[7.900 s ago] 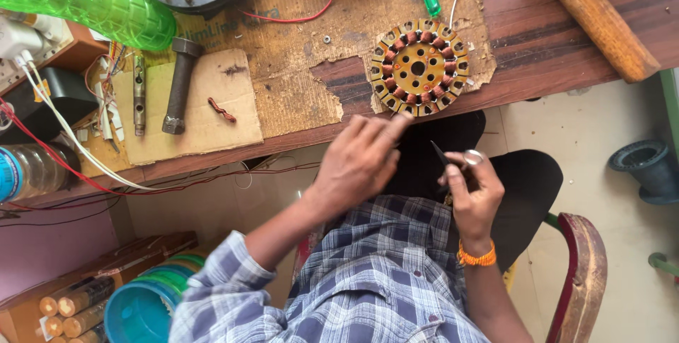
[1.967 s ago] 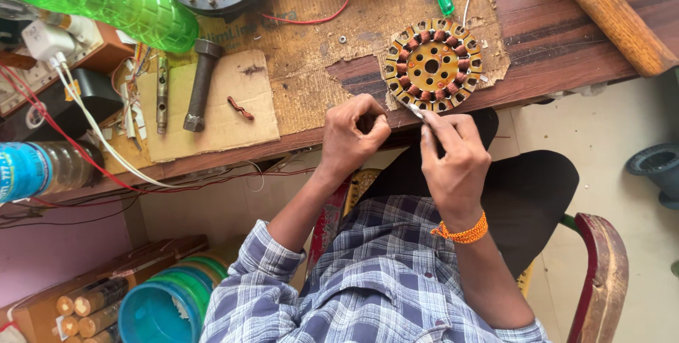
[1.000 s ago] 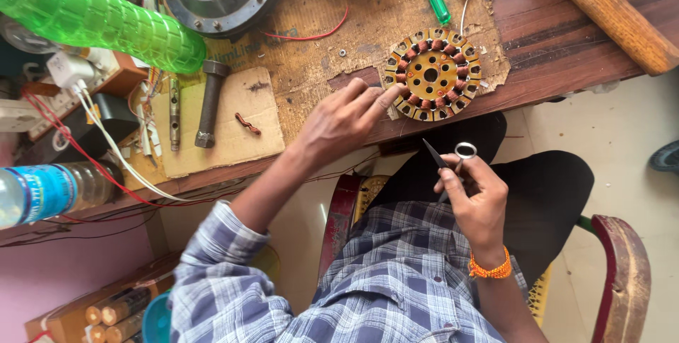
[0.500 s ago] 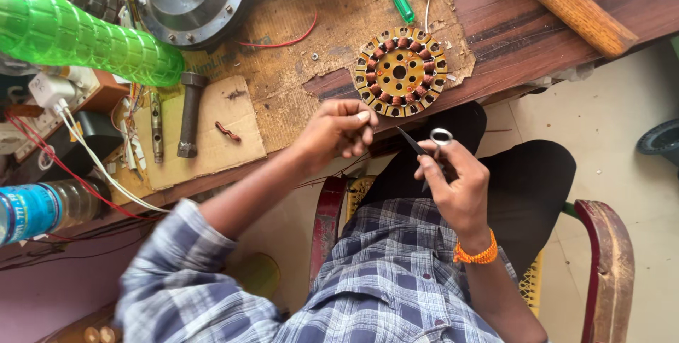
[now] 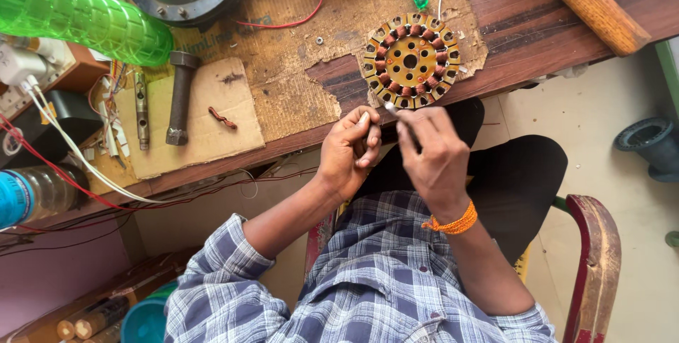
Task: The person works on a circular stator assembly, using scissors to trim copper wire ends and inserting small white insulating pieces into the slots. They rotate the stator to access different slots and continue the process throughout the clip.
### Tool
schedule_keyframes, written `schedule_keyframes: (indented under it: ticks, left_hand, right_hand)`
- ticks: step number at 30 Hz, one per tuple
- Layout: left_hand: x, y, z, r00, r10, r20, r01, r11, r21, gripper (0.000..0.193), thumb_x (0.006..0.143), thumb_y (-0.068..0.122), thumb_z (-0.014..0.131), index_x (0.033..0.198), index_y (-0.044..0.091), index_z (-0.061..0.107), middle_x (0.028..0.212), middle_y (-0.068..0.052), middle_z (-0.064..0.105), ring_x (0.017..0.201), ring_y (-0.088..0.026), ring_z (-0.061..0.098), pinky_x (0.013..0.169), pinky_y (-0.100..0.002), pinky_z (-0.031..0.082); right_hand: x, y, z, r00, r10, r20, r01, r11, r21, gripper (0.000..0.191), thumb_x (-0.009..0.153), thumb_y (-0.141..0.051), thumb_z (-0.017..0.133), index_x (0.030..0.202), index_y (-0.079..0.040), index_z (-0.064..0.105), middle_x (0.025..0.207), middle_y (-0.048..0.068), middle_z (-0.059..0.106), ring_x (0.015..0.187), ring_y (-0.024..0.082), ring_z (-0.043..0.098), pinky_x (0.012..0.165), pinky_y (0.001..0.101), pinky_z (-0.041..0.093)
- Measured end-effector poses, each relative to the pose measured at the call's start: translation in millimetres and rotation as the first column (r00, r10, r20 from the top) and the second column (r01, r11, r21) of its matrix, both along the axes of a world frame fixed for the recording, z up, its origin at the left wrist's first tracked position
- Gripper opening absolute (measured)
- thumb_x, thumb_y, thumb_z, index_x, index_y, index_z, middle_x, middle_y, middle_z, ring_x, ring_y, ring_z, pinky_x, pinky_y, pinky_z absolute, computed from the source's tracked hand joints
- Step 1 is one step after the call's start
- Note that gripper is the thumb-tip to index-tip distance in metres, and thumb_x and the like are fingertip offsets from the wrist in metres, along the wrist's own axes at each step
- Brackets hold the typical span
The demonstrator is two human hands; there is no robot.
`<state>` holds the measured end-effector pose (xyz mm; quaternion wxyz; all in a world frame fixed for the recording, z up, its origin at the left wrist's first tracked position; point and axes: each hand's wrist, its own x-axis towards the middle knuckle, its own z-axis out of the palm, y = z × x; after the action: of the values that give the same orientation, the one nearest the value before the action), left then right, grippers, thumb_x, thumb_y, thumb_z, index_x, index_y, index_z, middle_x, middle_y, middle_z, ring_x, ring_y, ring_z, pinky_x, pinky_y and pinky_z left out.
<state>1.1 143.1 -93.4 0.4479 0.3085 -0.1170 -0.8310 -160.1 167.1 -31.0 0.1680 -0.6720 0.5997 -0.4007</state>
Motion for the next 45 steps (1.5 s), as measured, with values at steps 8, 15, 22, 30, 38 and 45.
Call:
schedule_keyframes:
  ticks: [8, 15, 22, 30, 38, 45]
  left_hand:
    - [-1, 4, -3, 1.000, 0.001, 0.014, -0.002, 0.998, 0.057, 0.018, 0.110, 0.018, 0.045, 0.105, 0.007, 0.057, 0.072, -0.001, 0.056, 0.045, -0.007, 0.040, 0.043, -0.020, 0.030]
    - [2, 6, 15, 0.993, -0.048, -0.108, 0.052, 0.998, 0.029, 0.020, 0.111, 0.020, 0.044, 0.105, 0.008, 0.058, 0.073, 0.001, 0.055, 0.050, -0.006, 0.043, 0.047, -0.021, 0.032]
    - [14, -13, 44, 0.217, 0.736, 0.641, 0.750, 0.295, -0.593, 0.042, 0.098, 0.013, 0.063, 0.139, 0.005, 0.057, 0.091, -0.006, 0.062, 0.082, -0.020, 0.059, 0.064, -0.032, 0.051]
    - [67, -89, 49, 0.121, 0.882, 0.456, 0.987, -0.057, -0.151, 0.027, 0.097, 0.009, 0.065, 0.121, -0.003, 0.062, 0.092, -0.008, 0.062, 0.093, -0.021, 0.066, 0.064, -0.031, 0.058]
    - [48, -63, 45, -0.034, 0.756, 0.653, 0.976, 0.166, -0.141, 0.008, 0.086, 0.006, 0.059, 0.093, 0.003, 0.057, 0.084, -0.010, 0.060, 0.064, -0.023, 0.065, 0.048, -0.039, 0.050]
    - [51, -44, 54, 0.193, 0.903, 0.385, 0.967, -0.109, -0.230, 0.043, 0.095, 0.013, 0.068, 0.138, 0.018, 0.069, 0.081, -0.001, 0.059, 0.065, -0.015, 0.058, 0.053, -0.030, 0.050]
  right_hand:
    - [-3, -2, 2, 0.996, 0.029, -0.082, -0.030, 1.000, -0.007, 0.017, 0.095, -0.002, 0.074, 0.112, -0.001, 0.070, 0.106, 0.014, 0.069, 0.092, 0.031, 0.071, 0.078, 0.0381, 0.058]
    - [-18, 3, -1, 0.989, 0.142, 0.047, -0.144, 0.989, 0.040, 0.017, 0.091, -0.001, 0.075, 0.108, 0.001, 0.071, 0.099, 0.013, 0.069, 0.082, 0.024, 0.070, 0.071, 0.0333, 0.054]
    - [-37, 33, -29, 0.973, 0.033, 0.228, -0.081, 0.976, 0.205, 0.016, 0.092, 0.002, 0.072, 0.108, 0.003, 0.073, 0.093, 0.010, 0.067, 0.067, 0.014, 0.067, 0.061, 0.0263, 0.053]
    - [-43, 50, -45, 0.909, -0.060, 0.412, -0.043, 0.971, 0.235, 0.013, 0.095, 0.003, 0.070, 0.108, 0.005, 0.071, 0.095, 0.009, 0.065, 0.072, 0.014, 0.069, 0.064, 0.0251, 0.054]
    - [-46, 48, -43, 0.876, -0.043, 0.481, -0.065, 0.977, 0.205, 0.011, 0.100, 0.001, 0.070, 0.110, 0.006, 0.070, 0.092, 0.007, 0.067, 0.075, 0.013, 0.072, 0.066, 0.0233, 0.055]
    - [-54, 49, -39, 0.888, -0.070, 0.454, -0.013, 0.984, 0.177, 0.012, 0.097, 0.002, 0.070, 0.108, 0.006, 0.070, 0.098, 0.008, 0.066, 0.074, 0.013, 0.070, 0.064, 0.0231, 0.056]
